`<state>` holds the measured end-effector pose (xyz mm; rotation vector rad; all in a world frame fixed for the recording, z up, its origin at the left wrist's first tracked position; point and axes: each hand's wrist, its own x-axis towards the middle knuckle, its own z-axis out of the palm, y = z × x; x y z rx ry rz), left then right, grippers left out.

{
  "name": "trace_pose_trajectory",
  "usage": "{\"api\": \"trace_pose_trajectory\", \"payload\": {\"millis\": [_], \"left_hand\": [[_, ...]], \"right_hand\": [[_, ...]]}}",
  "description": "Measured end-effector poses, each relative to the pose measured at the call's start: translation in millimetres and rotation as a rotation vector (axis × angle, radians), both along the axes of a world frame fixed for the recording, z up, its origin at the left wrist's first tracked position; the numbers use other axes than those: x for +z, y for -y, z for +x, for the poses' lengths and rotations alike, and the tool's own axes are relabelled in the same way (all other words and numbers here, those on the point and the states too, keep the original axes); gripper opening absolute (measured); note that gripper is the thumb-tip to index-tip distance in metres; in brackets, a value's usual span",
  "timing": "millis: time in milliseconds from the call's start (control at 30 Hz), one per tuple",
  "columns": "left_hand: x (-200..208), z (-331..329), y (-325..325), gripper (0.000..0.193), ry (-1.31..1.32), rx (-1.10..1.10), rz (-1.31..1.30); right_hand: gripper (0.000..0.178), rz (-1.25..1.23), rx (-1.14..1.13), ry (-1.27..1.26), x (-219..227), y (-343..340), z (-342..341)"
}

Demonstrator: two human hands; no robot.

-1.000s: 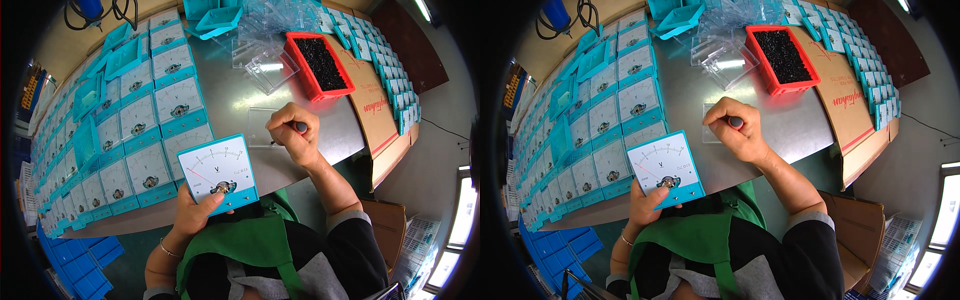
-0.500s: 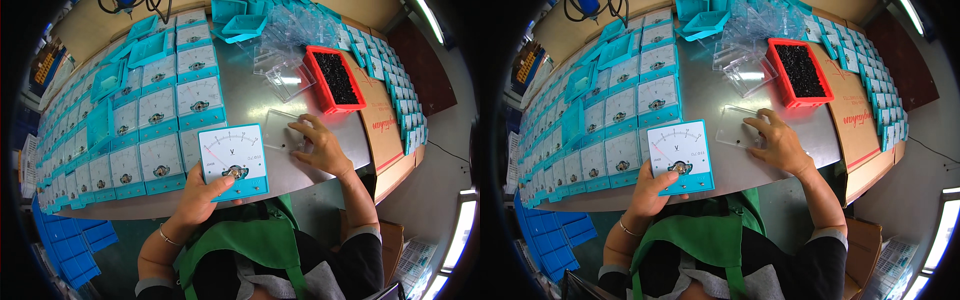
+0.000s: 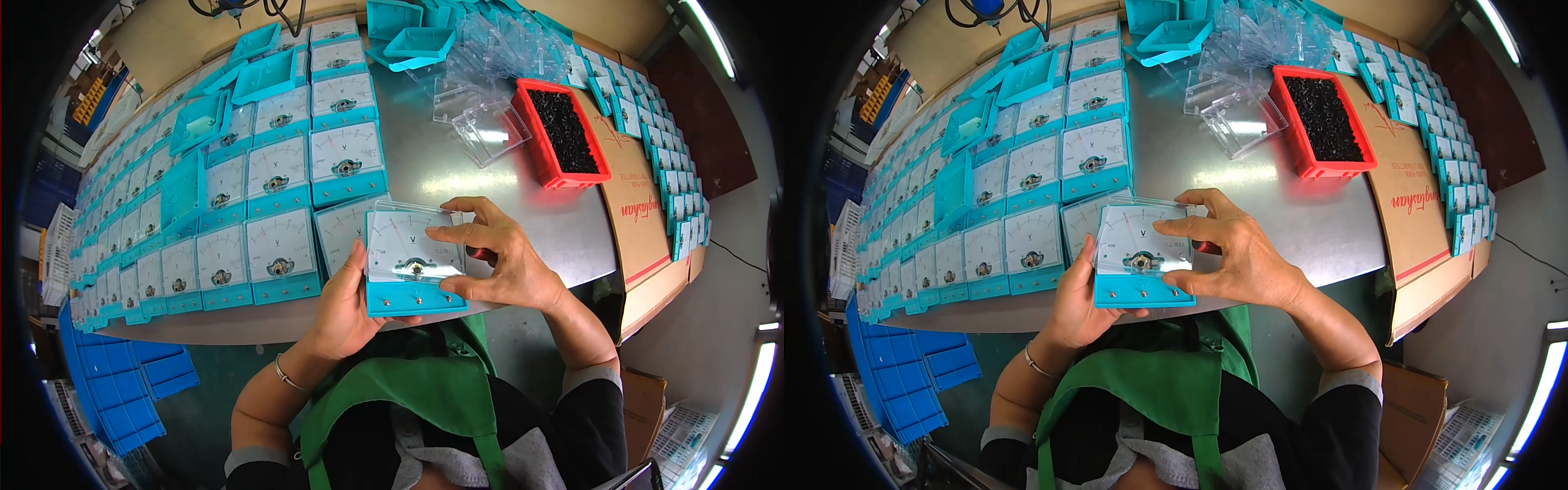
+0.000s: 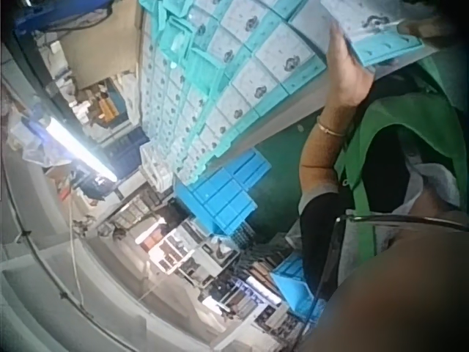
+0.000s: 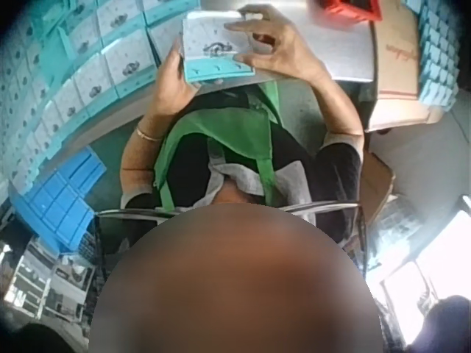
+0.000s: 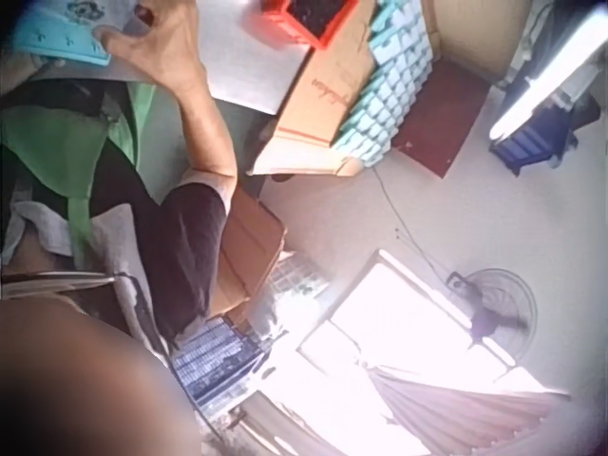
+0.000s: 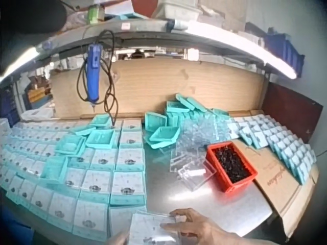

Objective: Assembling analog voltmeters by securing the meter face with a screwdriver and placing them into plastic casings.

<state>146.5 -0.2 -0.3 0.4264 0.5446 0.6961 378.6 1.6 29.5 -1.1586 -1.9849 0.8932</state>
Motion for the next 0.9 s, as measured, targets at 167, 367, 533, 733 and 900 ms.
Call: {"api": "trace_pose_trajectory", "payload": {"millis": [167,367,533,733,900], "left_hand": [[-3.5,-5.4,-0.1,0.056,0.023,0.010,-0.064],[1.2,-3.5,0.5,0.054,-0.017,-0.018,0.134],[-1.1,-5.0,3.7,0.052,-0.201,0.067,0.356],[12.4,-0.1,5.7,0.049,-0.078,-0.078,0.314],[13.7,3.5,10.1,0.052,-0.063,-0.088,0.252]], "right_hand": [[0.058,-0.058,0.006,-0.001,1.2,-1.0,-5.1],[0.058,0.047,-0.012,0.218,17.1,11.0,-19.4],[0.049,-0.013,-0.097,-0.229,5.4,20.3,-13.9],[0.021,-0.354,-0.045,-0.477,-38.9,39.9,-19.1],[0.013,-0.417,-0.069,-0.638,-38.2,43.6,-29.0]]}}
